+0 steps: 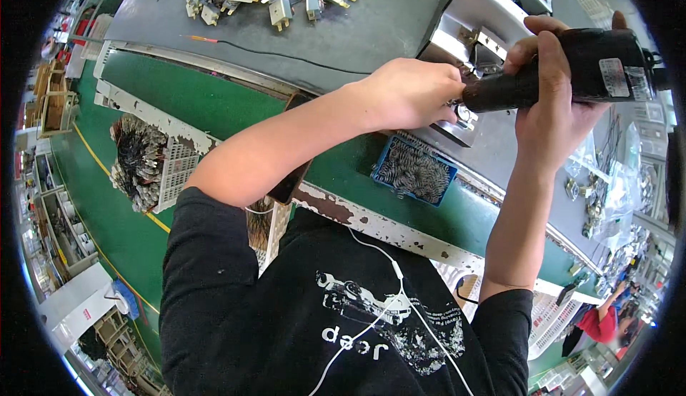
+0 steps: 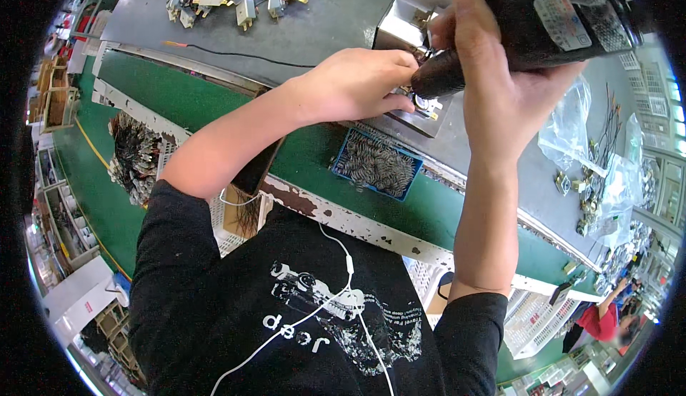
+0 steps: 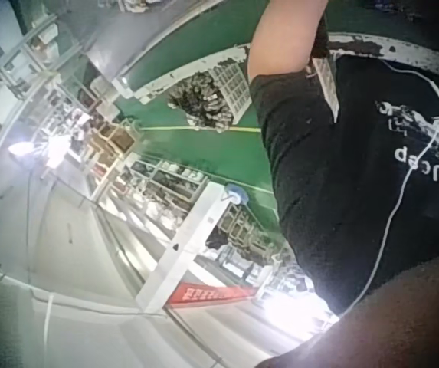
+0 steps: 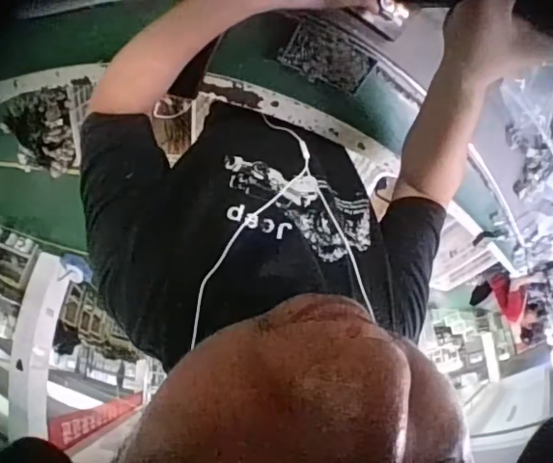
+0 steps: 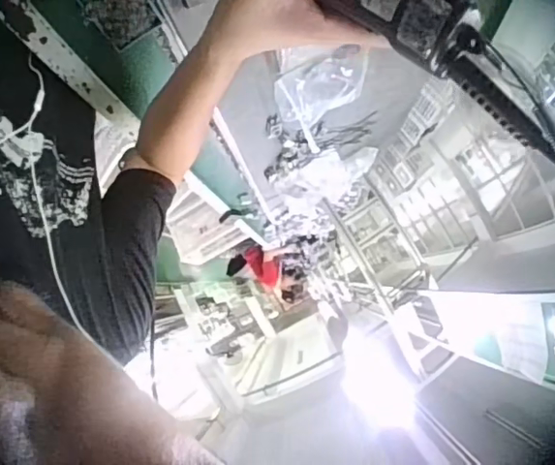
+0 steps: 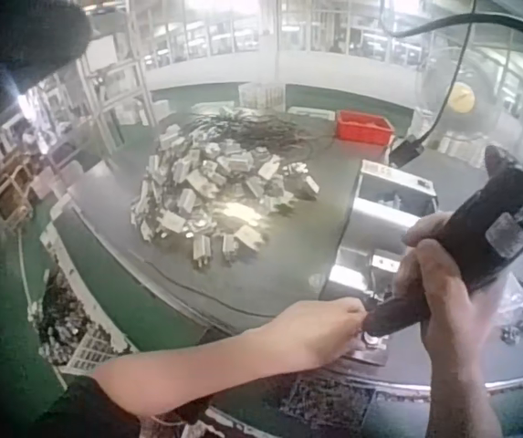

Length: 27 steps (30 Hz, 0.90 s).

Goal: Assembling small mechanical components using an electric screwdriver on a factory assembly line.

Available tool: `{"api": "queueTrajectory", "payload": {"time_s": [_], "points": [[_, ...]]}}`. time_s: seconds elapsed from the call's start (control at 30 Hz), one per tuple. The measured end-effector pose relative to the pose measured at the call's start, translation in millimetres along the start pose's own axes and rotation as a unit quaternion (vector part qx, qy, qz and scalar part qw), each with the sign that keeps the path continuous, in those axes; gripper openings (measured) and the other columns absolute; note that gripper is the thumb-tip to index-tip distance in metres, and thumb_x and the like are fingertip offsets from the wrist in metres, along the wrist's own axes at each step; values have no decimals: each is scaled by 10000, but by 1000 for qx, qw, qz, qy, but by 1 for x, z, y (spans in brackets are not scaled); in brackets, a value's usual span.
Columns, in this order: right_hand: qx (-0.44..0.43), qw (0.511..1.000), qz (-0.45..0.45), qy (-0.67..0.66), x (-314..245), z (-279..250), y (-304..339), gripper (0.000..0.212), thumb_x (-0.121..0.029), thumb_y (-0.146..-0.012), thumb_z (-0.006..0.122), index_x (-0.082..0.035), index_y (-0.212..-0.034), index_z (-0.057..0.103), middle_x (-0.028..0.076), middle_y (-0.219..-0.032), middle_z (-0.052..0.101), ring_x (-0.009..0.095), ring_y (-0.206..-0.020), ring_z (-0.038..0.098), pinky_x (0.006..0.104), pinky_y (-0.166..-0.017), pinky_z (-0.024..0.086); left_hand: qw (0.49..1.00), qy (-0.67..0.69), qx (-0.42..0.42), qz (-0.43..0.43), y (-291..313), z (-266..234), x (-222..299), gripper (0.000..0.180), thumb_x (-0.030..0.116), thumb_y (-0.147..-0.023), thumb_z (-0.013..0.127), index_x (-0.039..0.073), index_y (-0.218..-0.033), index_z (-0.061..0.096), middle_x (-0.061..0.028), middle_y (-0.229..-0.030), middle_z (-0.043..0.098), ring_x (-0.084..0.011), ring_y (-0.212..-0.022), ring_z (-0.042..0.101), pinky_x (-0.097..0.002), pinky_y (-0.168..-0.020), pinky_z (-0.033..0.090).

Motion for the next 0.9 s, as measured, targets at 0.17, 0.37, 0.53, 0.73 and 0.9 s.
{"api": "queueTrajectory", "payload": {"time_s": [0.17,0.37,0.53,0.73,0.9], "points": [[4,1000,-2,-19,0,1,4,770,17,-923,613,-30,-1522,132,250,-992,665,205,-665,667,315,-568,545,999,11,-2,34,-2,1,-5,268,281,-876,697,67,-1035,669,-78,-1112,644,-293,-1012,650,-417,-855,531],[18,1000,-19,10,-4,5,6,775,-9,-929,631,-36,-1522,133,245,-1025,673,203,-679,680,298,-569,551,999,5,24,37,1,1,-3,302,301,-871,703,66,-1054,651,-76,-1119,639,-303,-1012,647,-426,-846,534],[-29,998,-46,-18,-2,8,2,778,4,-918,636,-25,-1516,140,211,-998,681,170,-626,642,292,-561,539,1000,-17,-8,-5,0,0,-2,311,295,-880,696,36,-1045,642,-84,-1136,629,-315,-1015,644,-430,-861,533],[-16,1000,-19,-14,-1,9,6,804,20,-909,641,-35,-1525,127,186,-955,671,150,-603,611,295,-562,521,999,0,22,26,1,1,-2,314,291,-886,690,28,-1047,637,-96,-1141,621,-319,-1013,643,-426,-864,533],[-17,999,-18,-34,3,11,6,814,43,-909,629,-49,-1532,113,188,-967,666,144,-606,599,293,-565,515,999,3,19,29,0,3,-2,307,282,-890,685,31,-1059,634,-93,-1138,619,-317,-1018,640,-426,-868,532]]}}
Point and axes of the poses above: each hand's wrist, its own y-axis away from the middle knuckle, its own z-axis out of the palm, x = y × z, the point moved 8 cm from there along -y, towards the middle knuckle
